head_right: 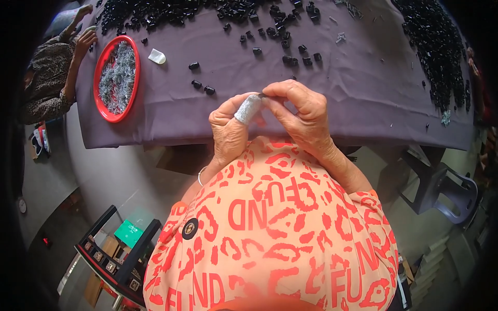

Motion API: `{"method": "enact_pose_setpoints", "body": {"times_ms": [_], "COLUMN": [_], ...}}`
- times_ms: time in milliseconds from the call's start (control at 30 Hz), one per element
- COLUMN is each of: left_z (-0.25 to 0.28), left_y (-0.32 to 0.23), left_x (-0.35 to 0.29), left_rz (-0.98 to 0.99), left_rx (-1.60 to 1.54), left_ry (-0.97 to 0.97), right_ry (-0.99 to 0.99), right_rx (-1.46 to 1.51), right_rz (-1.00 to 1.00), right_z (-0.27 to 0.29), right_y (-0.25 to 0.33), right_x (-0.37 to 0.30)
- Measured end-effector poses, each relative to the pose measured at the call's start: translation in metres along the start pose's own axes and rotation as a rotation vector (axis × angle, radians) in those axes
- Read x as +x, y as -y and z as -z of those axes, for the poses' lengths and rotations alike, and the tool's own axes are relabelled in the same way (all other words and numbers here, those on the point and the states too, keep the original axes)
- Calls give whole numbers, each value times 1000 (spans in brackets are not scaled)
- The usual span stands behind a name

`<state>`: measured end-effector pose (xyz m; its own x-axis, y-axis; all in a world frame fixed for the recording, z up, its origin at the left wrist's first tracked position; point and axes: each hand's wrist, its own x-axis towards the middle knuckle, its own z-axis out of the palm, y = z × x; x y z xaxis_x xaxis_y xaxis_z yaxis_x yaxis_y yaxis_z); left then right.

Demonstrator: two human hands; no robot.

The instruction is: The person assembles plastic components by picking up small springs and plastic pieces from the table and inserting the springs into the plastic pieces by hand.

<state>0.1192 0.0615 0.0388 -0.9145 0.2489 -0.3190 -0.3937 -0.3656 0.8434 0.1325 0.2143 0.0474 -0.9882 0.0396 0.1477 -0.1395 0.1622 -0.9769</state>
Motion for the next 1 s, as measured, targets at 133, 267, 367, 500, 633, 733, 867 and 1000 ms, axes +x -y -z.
{"method": "enact_pose_setpoints", "body": {"times_ms": [133, 267, 367, 500, 633, 733, 867, 1000], "left_z": [-3, -4, 0, 10, 9, 15, 14, 16], "left_y": [3, 3, 0, 6, 4, -1, -19, -19], "left_x": [3, 7, 11, 18, 21, 20, 19, 21], "left_rz": [72, -21, -300, -722, -702, -540, -169, -134], "left_rx": [-50, 57, 411, 1108, 1313, 1064, 759, 852], "left_ry": [-61, -40, -12, -35, -35, -33, 50, 119], "right_ry": [-30, -44, -16, 82, 137, 168, 166, 190], "right_rx": [-41, -62, -124, -385, -551, -632, -645, -658], "right_rz": [40, 77, 148, 251, 361, 304, 233, 231], "right_z": [-3, -1, 3, 3, -2, -3, -4, -6], "right_y": [-2, -9, -12, -16, -25, -21, -20, -20], "right_x": [2, 6, 8, 12, 13, 12, 10, 14]}}
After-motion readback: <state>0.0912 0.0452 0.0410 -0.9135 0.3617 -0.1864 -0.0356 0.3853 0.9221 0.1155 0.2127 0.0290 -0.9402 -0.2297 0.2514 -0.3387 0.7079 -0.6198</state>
